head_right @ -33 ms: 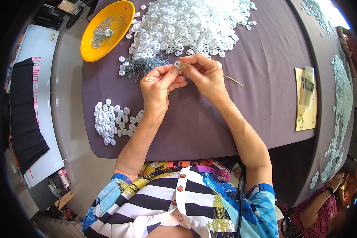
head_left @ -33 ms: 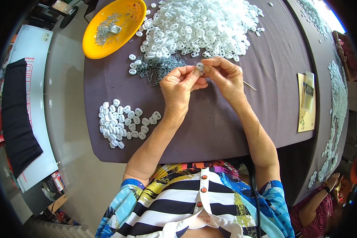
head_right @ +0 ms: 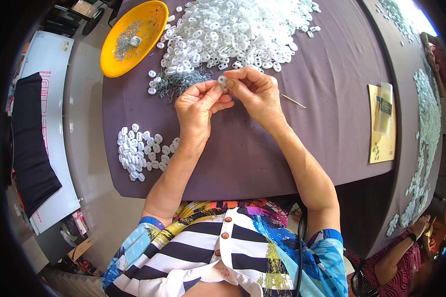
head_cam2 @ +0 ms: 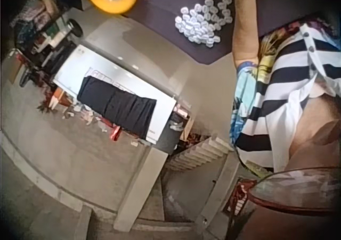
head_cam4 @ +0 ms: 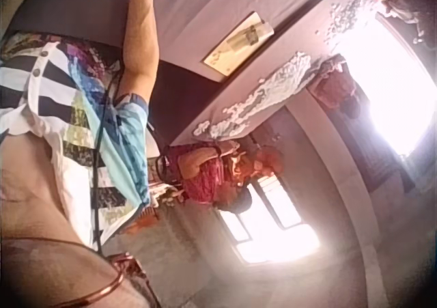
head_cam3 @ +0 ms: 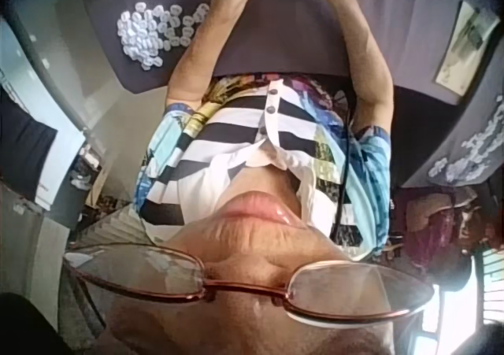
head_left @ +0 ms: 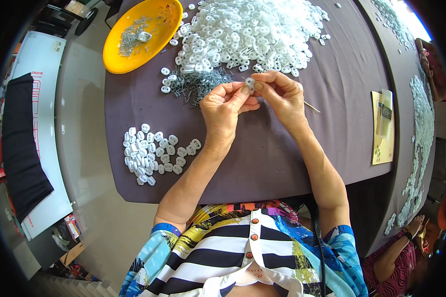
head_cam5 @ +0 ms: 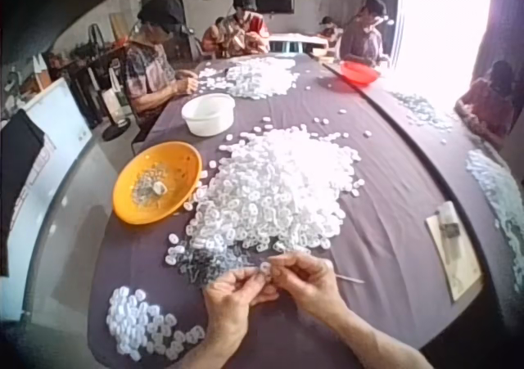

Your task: The person inserts small pins into plastic pieces and joins pairs of plastic pieces together by hand.

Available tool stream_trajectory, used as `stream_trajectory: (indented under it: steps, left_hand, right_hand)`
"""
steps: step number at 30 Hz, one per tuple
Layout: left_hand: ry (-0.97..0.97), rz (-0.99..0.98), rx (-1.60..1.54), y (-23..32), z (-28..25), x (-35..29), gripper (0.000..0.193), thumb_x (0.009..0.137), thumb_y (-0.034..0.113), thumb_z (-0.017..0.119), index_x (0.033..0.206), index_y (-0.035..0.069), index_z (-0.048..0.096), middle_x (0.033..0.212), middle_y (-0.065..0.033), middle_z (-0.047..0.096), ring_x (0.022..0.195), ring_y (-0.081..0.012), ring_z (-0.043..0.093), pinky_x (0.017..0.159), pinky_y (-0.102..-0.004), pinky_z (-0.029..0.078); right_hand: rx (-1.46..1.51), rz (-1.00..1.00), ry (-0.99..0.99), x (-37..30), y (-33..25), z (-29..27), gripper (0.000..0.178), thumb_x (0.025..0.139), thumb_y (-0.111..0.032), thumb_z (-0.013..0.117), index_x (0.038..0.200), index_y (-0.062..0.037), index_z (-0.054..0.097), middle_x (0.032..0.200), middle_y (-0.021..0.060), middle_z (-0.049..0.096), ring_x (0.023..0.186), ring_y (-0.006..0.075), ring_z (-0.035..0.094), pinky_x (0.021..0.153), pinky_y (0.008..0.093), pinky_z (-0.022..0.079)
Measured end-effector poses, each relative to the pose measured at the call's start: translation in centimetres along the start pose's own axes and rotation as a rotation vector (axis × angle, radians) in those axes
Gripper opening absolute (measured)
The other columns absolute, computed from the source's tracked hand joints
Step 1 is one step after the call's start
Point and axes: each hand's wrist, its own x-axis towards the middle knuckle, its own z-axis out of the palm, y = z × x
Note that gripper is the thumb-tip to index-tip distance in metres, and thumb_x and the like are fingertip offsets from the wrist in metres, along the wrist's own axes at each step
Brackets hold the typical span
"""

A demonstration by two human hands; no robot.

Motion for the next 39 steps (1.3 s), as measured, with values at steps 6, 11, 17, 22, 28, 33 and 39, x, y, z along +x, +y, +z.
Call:
stream_trajectory:
  steps: [6, 11, 17, 22, 28, 33, 39]
  left_hand:
    - [0.004, -0.033, 0.003, 0.07, -0.13, 0.07, 0.01, 0.08, 0.001, 0.057, 0.087, -0.006, 0.056, 0.076, -0.0143, 0.062, 0.063, -0.0185, 0.063, 0.057, -0.0306, 0.056]
    - [0.004, -0.041, 0.019, 0.11, -0.18, 0.05, 0.01, 0.08, 0.001, 0.057, 0.087, -0.005, 0.056, 0.075, -0.0141, 0.062, 0.062, -0.0179, 0.063, 0.057, -0.0303, 0.056]
    - [0.009, -0.046, 0.02, 0.12, -0.1, 0.04, 0.009, 0.08, 0.002, 0.057, 0.086, -0.005, 0.056, 0.075, -0.0137, 0.062, 0.06, -0.0173, 0.062, 0.056, -0.0304, 0.056]
    - [0.046, -0.056, 0.002, 0.19, 0.0, -0.03, 0.008, 0.079, 0.0, 0.056, 0.083, -0.006, 0.056, 0.07, -0.0113, 0.06, 0.056, -0.0145, 0.06, 0.053, -0.0264, 0.054]
    - [0.036, -0.063, -0.012, -0.06, -0.05, 0.06, 0.008, 0.079, 0.0, 0.056, 0.084, -0.006, 0.056, 0.071, -0.0114, 0.06, 0.057, -0.015, 0.06, 0.053, -0.0272, 0.055]
    - [0.019, -0.072, -0.016, -0.16, 0.14, -0.14, 0.009, 0.079, 0.0, 0.056, 0.084, -0.007, 0.056, 0.071, -0.0116, 0.06, 0.057, -0.0151, 0.06, 0.053, -0.0273, 0.054]
    - [0.0, -0.09, -0.039, -0.41, 0.09, -0.07, 0.009, 0.079, 0.001, 0.056, 0.084, -0.006, 0.056, 0.071, -0.0115, 0.06, 0.056, -0.0152, 0.06, 0.052, -0.0271, 0.054]
  right_hand:
    - [0.044, 0.038, 0.042, 0.08, 0.01, -0.21, 0.012, 0.08, 0.002, 0.056, 0.091, 0.0016, 0.061, 0.085, 0.0067, 0.062, 0.077, 0.0122, 0.06, 0.07, 0.0245, 0.05]
    - [0.07, 0.032, 0.04, 0.06, -0.04, -0.15, 0.013, 0.08, 0.001, 0.056, 0.092, 0.0016, 0.06, 0.084, 0.0063, 0.062, 0.077, 0.0123, 0.06, 0.07, 0.0242, 0.05]
    - [0.087, 0.002, 0.047, 0.06, -0.3, -0.08, 0.014, 0.08, -0.001, 0.057, 0.094, 0.0015, 0.06, 0.085, 0.0052, 0.062, 0.074, 0.0114, 0.06, 0.07, 0.0241, 0.05]
    - [0.066, 0.015, 0.098, 0.24, -0.34, -0.31, 0.014, 0.081, -0.002, 0.056, 0.094, 0.0012, 0.06, 0.086, 0.0047, 0.061, 0.071, 0.0106, 0.059, 0.069, 0.0243, 0.05]
    - [0.104, 0.045, 0.114, 0.06, -0.38, -0.11, 0.015, 0.081, -0.003, 0.056, 0.096, 0.0005, 0.059, 0.084, 0.0038, 0.061, 0.07, 0.0102, 0.059, 0.067, 0.0241, 0.049]
    - [0.062, -0.029, 0.126, -0.01, -0.35, 0.15, 0.015, 0.081, 0.0, 0.055, 0.096, 0.0002, 0.058, 0.084, 0.0022, 0.06, 0.074, 0.0084, 0.057, 0.07, 0.0222, 0.047]
    - [-0.008, -0.12, 0.042, -0.22, 0.17, 0.41, 0.016, 0.081, 0.005, 0.054, 0.096, 0.0003, 0.058, 0.092, 0.0013, 0.057, 0.081, 0.0051, 0.054, 0.072, 0.0195, 0.044]
